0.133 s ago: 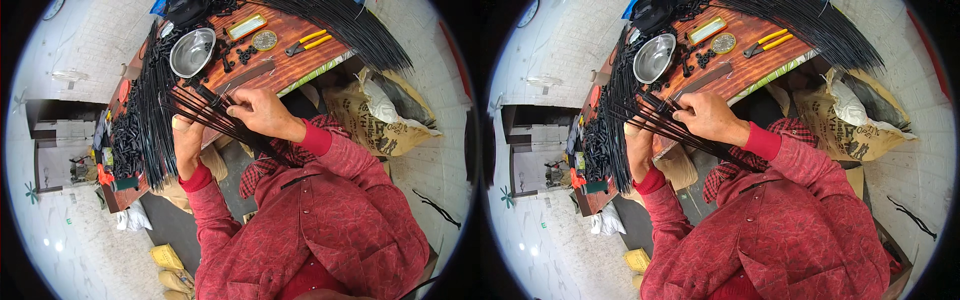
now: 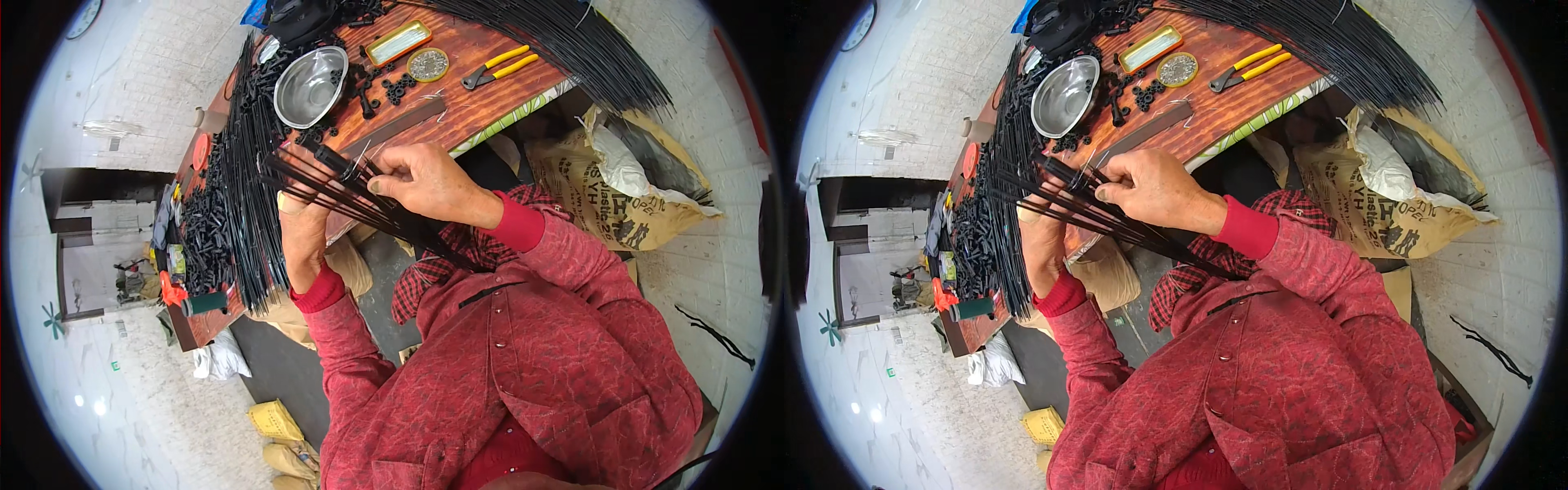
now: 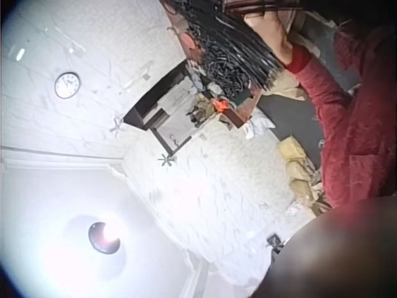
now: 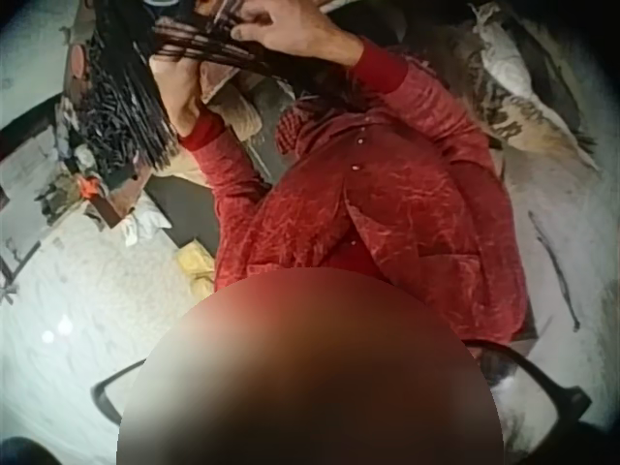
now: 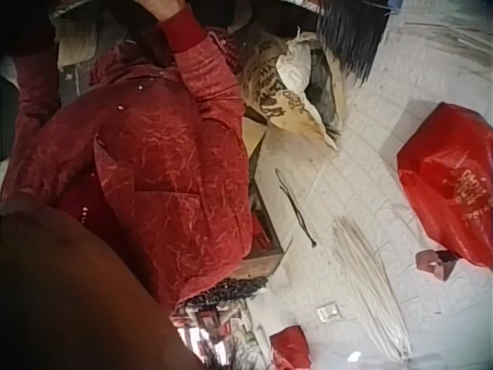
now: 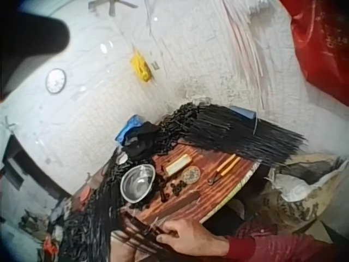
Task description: Sorting and inserting bundles of black rods into a comb-like industrial fixture.
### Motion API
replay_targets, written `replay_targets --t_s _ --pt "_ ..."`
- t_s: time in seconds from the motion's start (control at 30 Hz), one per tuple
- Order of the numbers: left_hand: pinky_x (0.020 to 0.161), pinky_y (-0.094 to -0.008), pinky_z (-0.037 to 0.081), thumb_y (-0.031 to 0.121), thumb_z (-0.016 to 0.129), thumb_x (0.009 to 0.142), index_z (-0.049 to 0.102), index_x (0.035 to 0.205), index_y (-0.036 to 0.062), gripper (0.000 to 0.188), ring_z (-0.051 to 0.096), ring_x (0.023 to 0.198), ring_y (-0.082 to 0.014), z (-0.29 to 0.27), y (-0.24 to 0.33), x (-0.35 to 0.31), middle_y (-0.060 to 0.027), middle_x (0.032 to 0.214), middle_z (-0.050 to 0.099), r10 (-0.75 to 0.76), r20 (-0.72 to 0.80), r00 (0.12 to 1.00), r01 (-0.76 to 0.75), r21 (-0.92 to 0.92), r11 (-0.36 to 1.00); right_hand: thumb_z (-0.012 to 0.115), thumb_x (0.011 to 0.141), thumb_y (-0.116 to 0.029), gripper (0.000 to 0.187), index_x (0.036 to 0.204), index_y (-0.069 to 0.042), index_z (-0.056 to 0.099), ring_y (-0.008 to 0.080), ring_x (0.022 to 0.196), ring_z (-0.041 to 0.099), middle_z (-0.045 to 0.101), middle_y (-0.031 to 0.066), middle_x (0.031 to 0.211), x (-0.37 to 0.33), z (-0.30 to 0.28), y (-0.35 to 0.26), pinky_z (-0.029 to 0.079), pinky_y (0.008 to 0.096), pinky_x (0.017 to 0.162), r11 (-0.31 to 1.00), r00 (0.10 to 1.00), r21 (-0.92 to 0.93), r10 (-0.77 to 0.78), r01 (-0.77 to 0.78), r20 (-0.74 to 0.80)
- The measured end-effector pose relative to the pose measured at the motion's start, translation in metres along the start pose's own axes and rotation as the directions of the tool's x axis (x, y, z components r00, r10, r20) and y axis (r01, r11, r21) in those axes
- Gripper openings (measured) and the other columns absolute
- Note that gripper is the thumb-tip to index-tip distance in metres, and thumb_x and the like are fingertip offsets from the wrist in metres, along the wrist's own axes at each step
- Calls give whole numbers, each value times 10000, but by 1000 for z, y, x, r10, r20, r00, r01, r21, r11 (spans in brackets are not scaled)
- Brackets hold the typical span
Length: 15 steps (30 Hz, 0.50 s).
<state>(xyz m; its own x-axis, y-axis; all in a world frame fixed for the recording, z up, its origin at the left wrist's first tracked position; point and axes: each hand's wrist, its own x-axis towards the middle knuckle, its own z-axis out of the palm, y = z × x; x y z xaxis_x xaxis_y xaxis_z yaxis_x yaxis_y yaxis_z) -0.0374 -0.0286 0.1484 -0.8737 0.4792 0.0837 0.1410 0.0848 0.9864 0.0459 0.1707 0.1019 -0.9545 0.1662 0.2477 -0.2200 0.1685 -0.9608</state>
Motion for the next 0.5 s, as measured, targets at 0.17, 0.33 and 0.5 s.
replay_targets --t_s 0.17,0.33,0.5 --pt "640 -193 423 -22 661 903 725 1101 4 210 522 714 -43 -10 -7 2 64 843 613 -88 74 993 93 -75 993 764 924 -180 204 1005 5 741 56 701 534 628 -37 755 0 -4 4 469 279 633 976 976 203 34 -79 217" --pt "670 -228 451 0 715 861 734 1105 -7 244 543 725 -75 -3 -10 2 28 857 637 35 92 995 -31 -42 999 763 935 -272 250 996 -29 757 41 688 526 622 -45 760 2 -12 3 453 240 608 949 934 237 119 -206 336" --pt "740 -231 491 59 751 857 735 1077 -11 231 630 799 -104 -23 -32 13 -7 927 696 149 155 977 -147 -25 989 766 929 -330 292 920 -39 743 48 663 527 594 -54 732 9 -11 1 457 234 597 945 910 263 73 -194 408"
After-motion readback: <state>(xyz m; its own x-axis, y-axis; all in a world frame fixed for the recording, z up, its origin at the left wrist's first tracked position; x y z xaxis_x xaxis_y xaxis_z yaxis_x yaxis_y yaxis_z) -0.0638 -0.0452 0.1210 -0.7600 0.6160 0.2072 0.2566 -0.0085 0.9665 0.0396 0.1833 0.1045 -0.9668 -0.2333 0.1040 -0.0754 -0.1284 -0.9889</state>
